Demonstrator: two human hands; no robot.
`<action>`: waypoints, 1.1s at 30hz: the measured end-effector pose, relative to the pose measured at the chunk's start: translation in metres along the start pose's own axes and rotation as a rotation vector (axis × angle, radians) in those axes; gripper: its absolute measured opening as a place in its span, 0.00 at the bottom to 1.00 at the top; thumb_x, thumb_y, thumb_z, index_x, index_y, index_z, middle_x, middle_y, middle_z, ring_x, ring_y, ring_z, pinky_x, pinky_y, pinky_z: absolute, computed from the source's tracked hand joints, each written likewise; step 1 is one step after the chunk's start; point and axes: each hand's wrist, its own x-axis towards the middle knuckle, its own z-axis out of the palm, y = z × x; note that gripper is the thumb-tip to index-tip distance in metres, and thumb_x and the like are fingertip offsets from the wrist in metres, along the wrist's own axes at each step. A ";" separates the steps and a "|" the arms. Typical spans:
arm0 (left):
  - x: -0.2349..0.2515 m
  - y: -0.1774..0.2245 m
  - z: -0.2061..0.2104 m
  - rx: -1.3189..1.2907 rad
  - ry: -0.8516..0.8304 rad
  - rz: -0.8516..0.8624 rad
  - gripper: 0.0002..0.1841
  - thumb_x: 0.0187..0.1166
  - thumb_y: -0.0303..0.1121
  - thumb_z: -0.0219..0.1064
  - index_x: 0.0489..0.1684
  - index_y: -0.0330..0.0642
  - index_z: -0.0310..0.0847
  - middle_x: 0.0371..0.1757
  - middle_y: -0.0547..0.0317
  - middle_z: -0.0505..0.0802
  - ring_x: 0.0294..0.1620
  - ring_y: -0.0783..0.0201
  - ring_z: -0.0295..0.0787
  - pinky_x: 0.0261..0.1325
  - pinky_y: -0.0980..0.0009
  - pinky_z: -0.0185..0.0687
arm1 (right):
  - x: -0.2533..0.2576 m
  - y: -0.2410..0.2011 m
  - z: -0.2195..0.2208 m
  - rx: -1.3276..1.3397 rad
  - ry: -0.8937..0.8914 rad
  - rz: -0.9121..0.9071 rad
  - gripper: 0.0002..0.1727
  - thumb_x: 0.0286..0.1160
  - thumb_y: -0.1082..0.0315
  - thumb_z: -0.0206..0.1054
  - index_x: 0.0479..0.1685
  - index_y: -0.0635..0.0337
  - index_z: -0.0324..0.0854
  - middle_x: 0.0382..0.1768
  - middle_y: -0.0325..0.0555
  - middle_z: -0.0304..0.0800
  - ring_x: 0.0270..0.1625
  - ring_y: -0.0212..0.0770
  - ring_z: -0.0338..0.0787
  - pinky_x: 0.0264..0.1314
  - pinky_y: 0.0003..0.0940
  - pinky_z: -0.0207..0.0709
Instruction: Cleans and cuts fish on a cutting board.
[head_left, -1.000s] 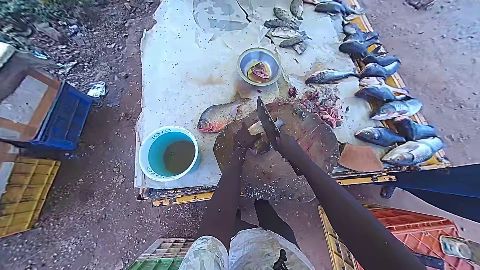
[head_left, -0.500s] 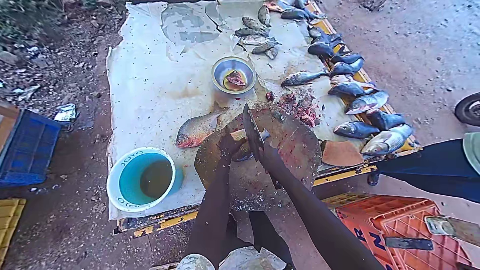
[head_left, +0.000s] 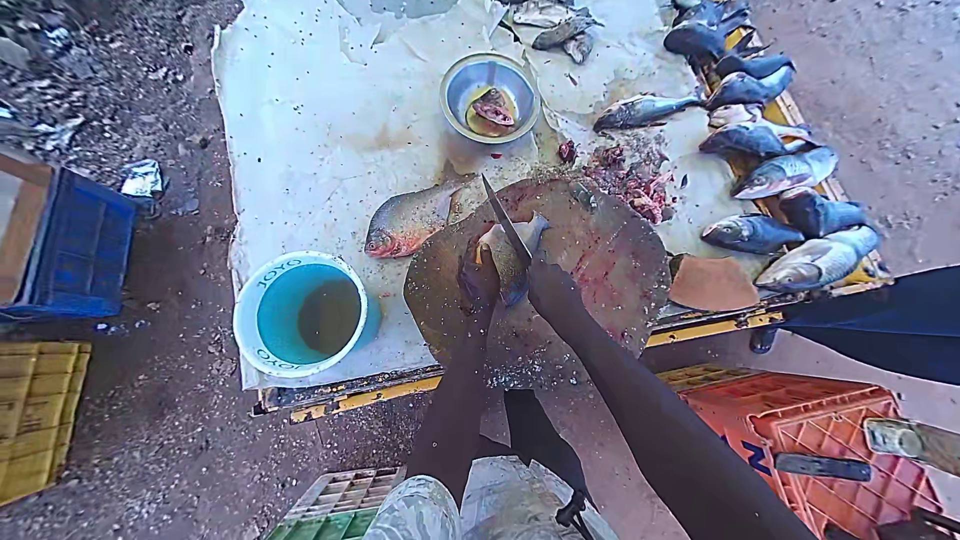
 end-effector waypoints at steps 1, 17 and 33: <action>-0.001 -0.003 -0.011 0.026 -0.066 0.047 0.25 0.94 0.51 0.48 0.85 0.58 0.72 0.78 0.55 0.85 0.76 0.49 0.83 0.76 0.42 0.75 | 0.001 0.000 0.000 -0.005 -0.002 -0.004 0.20 0.95 0.60 0.46 0.77 0.61 0.64 0.51 0.64 0.90 0.56 0.65 0.93 0.51 0.60 0.87; -0.007 0.128 -0.143 -0.585 -0.273 0.232 0.13 0.89 0.43 0.59 0.58 0.53 0.88 0.26 0.67 0.83 0.12 0.75 0.64 0.12 0.82 0.59 | -0.100 0.121 0.053 0.406 0.027 0.370 0.25 0.95 0.58 0.48 0.79 0.68 0.67 0.56 0.67 0.89 0.58 0.62 0.92 0.64 0.58 0.82; 0.013 0.023 -0.171 0.229 0.075 -0.130 0.24 0.84 0.38 0.68 0.77 0.37 0.78 0.70 0.41 0.88 0.60 0.52 0.92 0.65 0.53 0.85 | -0.126 0.160 0.089 0.558 0.011 0.365 0.24 0.96 0.56 0.48 0.76 0.67 0.69 0.45 0.64 0.90 0.45 0.60 0.94 0.52 0.57 0.86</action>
